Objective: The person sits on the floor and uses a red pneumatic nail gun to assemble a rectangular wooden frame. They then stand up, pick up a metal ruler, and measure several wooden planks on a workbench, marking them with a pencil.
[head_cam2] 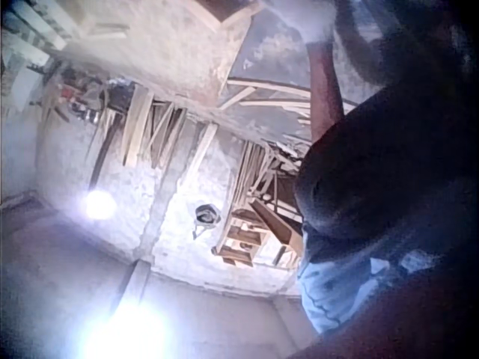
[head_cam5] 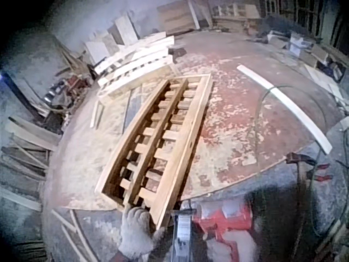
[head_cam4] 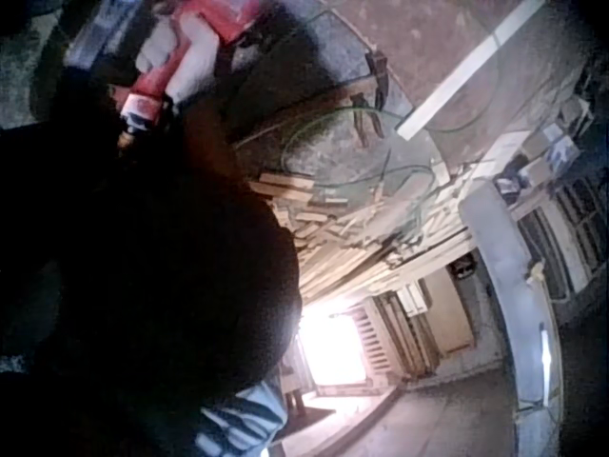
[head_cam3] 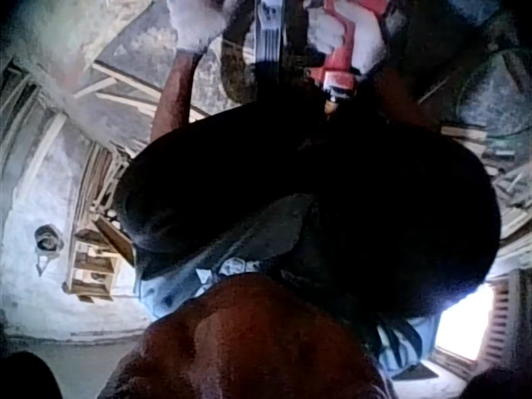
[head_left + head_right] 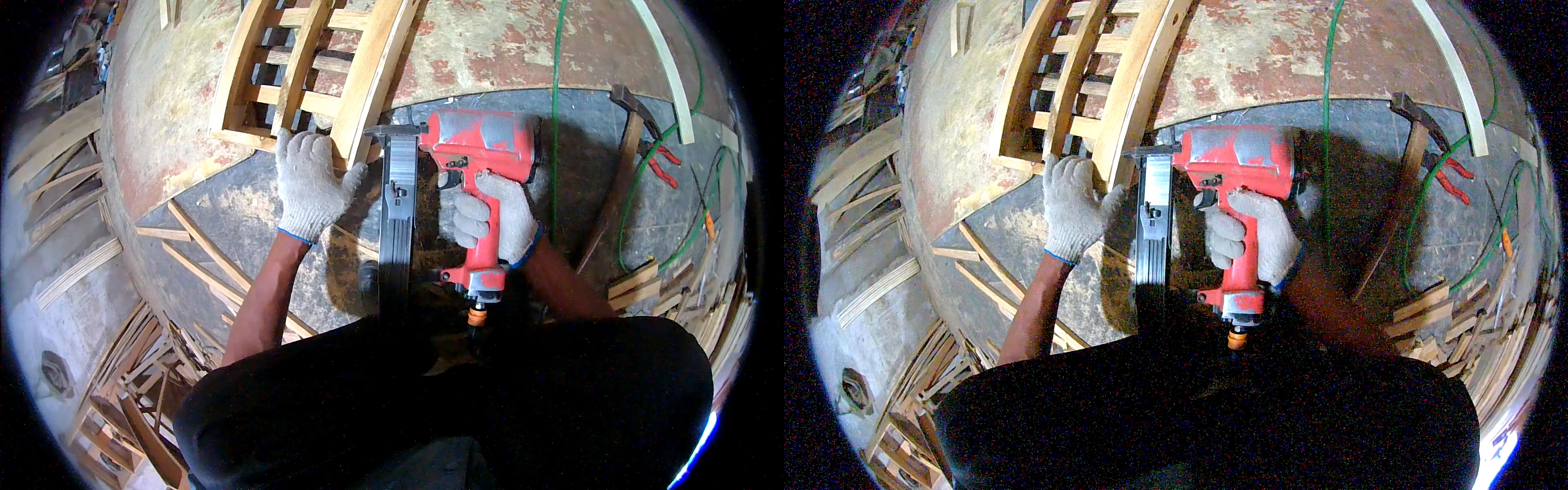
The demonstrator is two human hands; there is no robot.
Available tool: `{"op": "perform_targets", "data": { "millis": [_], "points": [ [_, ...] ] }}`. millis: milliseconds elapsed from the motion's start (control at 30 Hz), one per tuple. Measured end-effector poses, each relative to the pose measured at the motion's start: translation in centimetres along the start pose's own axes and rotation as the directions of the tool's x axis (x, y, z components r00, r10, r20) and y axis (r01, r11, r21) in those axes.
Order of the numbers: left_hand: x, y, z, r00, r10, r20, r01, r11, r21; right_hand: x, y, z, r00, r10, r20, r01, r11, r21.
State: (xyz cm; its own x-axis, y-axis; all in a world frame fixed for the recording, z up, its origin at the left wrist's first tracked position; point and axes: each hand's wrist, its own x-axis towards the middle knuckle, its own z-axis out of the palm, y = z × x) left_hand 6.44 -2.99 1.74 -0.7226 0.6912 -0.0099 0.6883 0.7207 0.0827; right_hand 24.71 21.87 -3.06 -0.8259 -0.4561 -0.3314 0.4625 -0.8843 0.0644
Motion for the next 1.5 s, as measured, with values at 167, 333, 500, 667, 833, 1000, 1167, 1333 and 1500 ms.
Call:
{"op": "perform_targets", "data": {
  "millis": [167,333,500,667,833,1000,1167,1333,1500],
  "points": [
    [0.0,-0.2,0.3,1.000,0.005,0.004,-0.005,1.000,-0.013,0.3,-0.5,1.0,0.998,-0.030,-0.059,0.027,0.998,-0.054],
    [0.1,-0.1,0.1,1.000,0.013,0.009,-0.013,1.000,0.009,0.3,-0.2,0.0,0.999,-0.036,0.018,0.037,0.997,-0.071],
    [0.1,-0.6,0.9,1.000,0.010,0.008,-0.010,1.000,-0.017,0.4,-0.1,-0.2,0.999,-0.029,-0.035,0.027,0.999,-0.035],
    [0.2,-0.1,-0.1,0.998,-0.023,0.055,0.024,0.999,-0.026,0.3,-0.1,0.3,0.998,-0.014,-0.068,0.012,0.999,-0.033],
    [0.1,-0.3,0.2,0.999,-0.007,0.035,0.007,1.000,-0.023,0.3,0.0,-0.2,0.997,0.005,-0.076,-0.006,1.000,-0.019],
    [0.3,-0.3,0.3,0.999,0.005,0.036,-0.004,1.000,-0.016,0.3,-0.1,0.1,0.998,-0.020,-0.061,0.017,0.998,-0.057],
    [0.2,-0.2,0.1,1.000,0.014,0.008,-0.014,1.000,-0.011,0.2,-0.1,0.5,0.998,-0.039,-0.049,0.036,0.997,-0.061],
    [0.2,-0.1,0.0,0.997,-0.037,0.061,0.037,0.999,-0.004,0.2,-0.7,0.7,0.997,-0.052,-0.051,0.048,0.997,-0.063],
    [0.1,0.4,-0.7,0.995,-0.049,0.082,0.048,0.999,0.017,-0.5,-1.2,-0.8,0.986,-0.076,-0.151,0.060,0.993,-0.104]
  ]
}}
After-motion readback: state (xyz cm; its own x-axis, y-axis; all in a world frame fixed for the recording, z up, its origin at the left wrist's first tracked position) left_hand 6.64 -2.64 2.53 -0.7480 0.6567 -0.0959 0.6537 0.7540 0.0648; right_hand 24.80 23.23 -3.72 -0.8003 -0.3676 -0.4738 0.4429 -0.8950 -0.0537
